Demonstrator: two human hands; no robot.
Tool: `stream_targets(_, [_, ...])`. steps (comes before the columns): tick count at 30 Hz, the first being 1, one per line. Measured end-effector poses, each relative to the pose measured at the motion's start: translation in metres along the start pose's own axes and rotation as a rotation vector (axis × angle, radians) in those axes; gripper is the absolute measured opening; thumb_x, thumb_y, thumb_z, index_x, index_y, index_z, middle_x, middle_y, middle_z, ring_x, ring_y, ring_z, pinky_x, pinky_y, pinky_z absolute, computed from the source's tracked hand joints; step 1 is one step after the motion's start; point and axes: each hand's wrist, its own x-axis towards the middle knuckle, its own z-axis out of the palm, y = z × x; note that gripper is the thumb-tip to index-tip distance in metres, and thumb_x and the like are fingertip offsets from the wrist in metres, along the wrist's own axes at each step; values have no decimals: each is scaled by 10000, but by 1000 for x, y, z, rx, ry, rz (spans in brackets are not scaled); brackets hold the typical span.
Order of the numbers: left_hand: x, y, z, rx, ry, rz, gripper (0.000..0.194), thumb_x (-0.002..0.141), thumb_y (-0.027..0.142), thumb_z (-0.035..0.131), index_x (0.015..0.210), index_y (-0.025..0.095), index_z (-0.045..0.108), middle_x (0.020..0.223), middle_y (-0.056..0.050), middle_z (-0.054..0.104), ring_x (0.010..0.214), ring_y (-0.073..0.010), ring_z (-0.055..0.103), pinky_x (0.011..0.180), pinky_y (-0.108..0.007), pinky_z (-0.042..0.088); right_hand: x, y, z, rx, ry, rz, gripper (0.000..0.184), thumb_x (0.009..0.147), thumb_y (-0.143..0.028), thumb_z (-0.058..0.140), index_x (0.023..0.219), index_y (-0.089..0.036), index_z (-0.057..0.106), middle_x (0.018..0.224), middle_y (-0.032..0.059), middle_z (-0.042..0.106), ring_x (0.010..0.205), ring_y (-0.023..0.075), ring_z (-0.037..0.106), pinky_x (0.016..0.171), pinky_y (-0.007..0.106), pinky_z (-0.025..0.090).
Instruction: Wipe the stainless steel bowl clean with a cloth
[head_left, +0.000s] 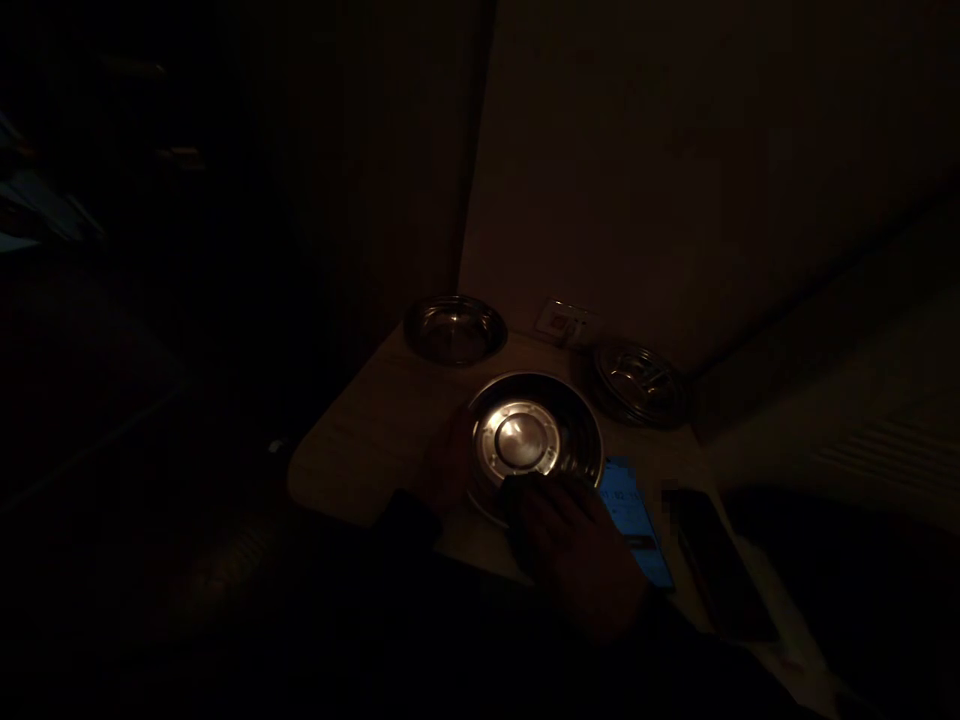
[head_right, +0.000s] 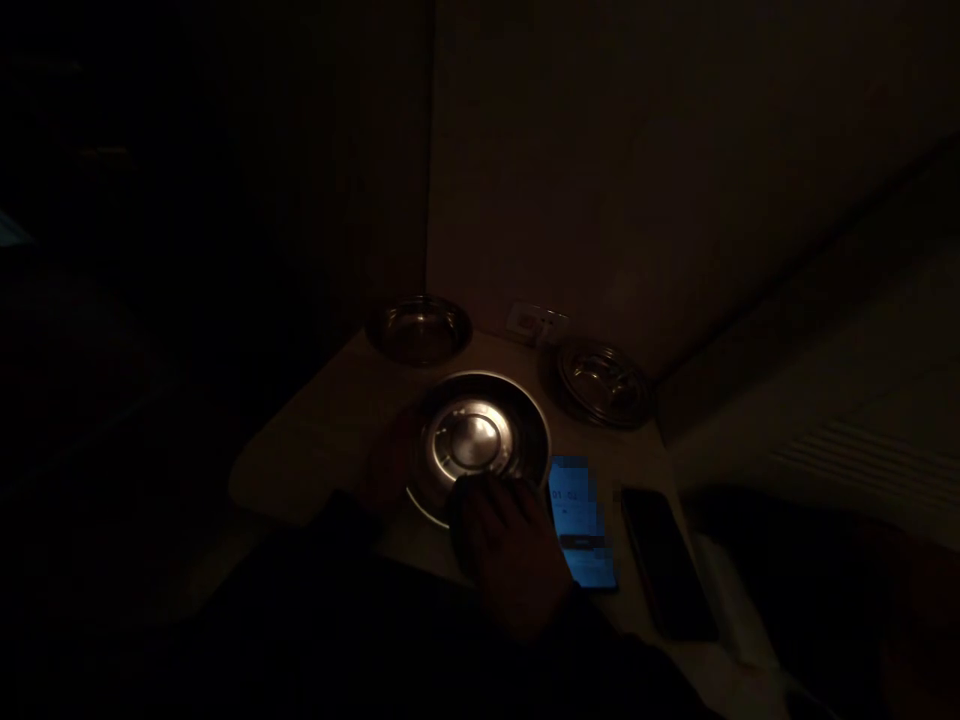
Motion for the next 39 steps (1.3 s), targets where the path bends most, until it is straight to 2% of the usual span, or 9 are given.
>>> stream_targets(4, [1, -3, -2, 14, 7, 26, 457, 917, 396, 287, 1152, 151, 592, 1167, -71, 638, 1092, -198, 572, 990, -324, 407, 18, -9, -2, 71, -65, 68, 364, 890, -217, 476, 1241, -158, 553, 1272, 74, 571, 1186, 273, 464, 1018, 481, 300])
stream_targets(8, [5, -9, -6, 201, 32, 64, 396, 899, 322, 340, 1135, 138, 599, 1144, -83, 648, 1087, -208, 572, 1016, -348, 382, 48, -29, -1, 161, -75, 112, 402, 916, -254, 421, 1297, -149, 492, 1356, 78, 489, 1239, 275, 401, 1013, 486, 301])
stream_targets(11, [6, -10, -8, 239, 62, 43, 409, 903, 292, 315, 1145, 106, 587, 1163, -110, 635, 1091, -209, 570, 1004, -352, 397, 56, -36, 0, 181, -69, 175, 407, 935, -259, 386, 1318, -144, 463, 1372, 69, 471, 1253, 263, 385, 1021, 478, 282])
stream_targets(20, [1, -2, -4, 99, -22, 93, 428, 921, 339, 284, 1161, 154, 587, 1169, -54, 644, 1094, -179, 579, 982, -302, 428, 14, -7, -15, 137, -131, 113, 360, 887, -270, 474, 1210, -147, 573, 1258, 79, 582, 1164, 262, 472, 1018, 465, 264])
stream_targets(24, [2, -7, -3, 104, -7, 56, 445, 916, 345, 279, 1156, 138, 591, 1161, -71, 648, 1072, -189, 595, 970, -322, 444, 26, -19, -9, 169, -140, 156, 407, 883, -272, 473, 1270, -158, 521, 1334, 61, 515, 1201, 279, 438, 1007, 489, 287])
stream_targets(27, [4, -13, -6, 220, 61, 12, 459, 904, 347, 289, 1156, 110, 591, 1170, -111, 639, 1088, -218, 589, 976, -347, 441, 44, -37, -1, 203, -110, 224, 427, 901, -279, 443, 1307, -151, 481, 1389, 54, 448, 1230, 290, 411, 999, 505, 308])
stream_targets(31, [8, -19, -10, 307, 75, 58, 417, 882, 315, 328, 1107, 124, 622, 1151, -112, 648, 1106, -236, 576, 1008, -372, 412, 52, -45, 5, 204, -51, 284, 405, 912, -255, 422, 1300, -162, 488, 1378, 47, 463, 1216, 278, 438, 992, 490, 335])
stream_targets(35, [10, -22, -12, 310, 34, 167, 395, 878, 290, 334, 1124, 155, 613, 1132, -79, 661, 1074, -214, 593, 984, -357, 439, 32, -29, 5, 163, 3, 163, 377, 899, -260, 451, 1254, -159, 530, 1310, 61, 538, 1171, 264, 487, 980, 463, 356])
stream_targets(39, [8, -17, -10, 292, -22, 184, 412, 875, 294, 337, 1180, 159, 580, 1178, -65, 641, 1096, -204, 585, 983, -345, 441, 7, -8, 7, 37, 81, 75, 335, 864, -153, 494, 1190, -170, 574, 1219, 53, 612, 1102, 245, 538, 981, 441, 348])
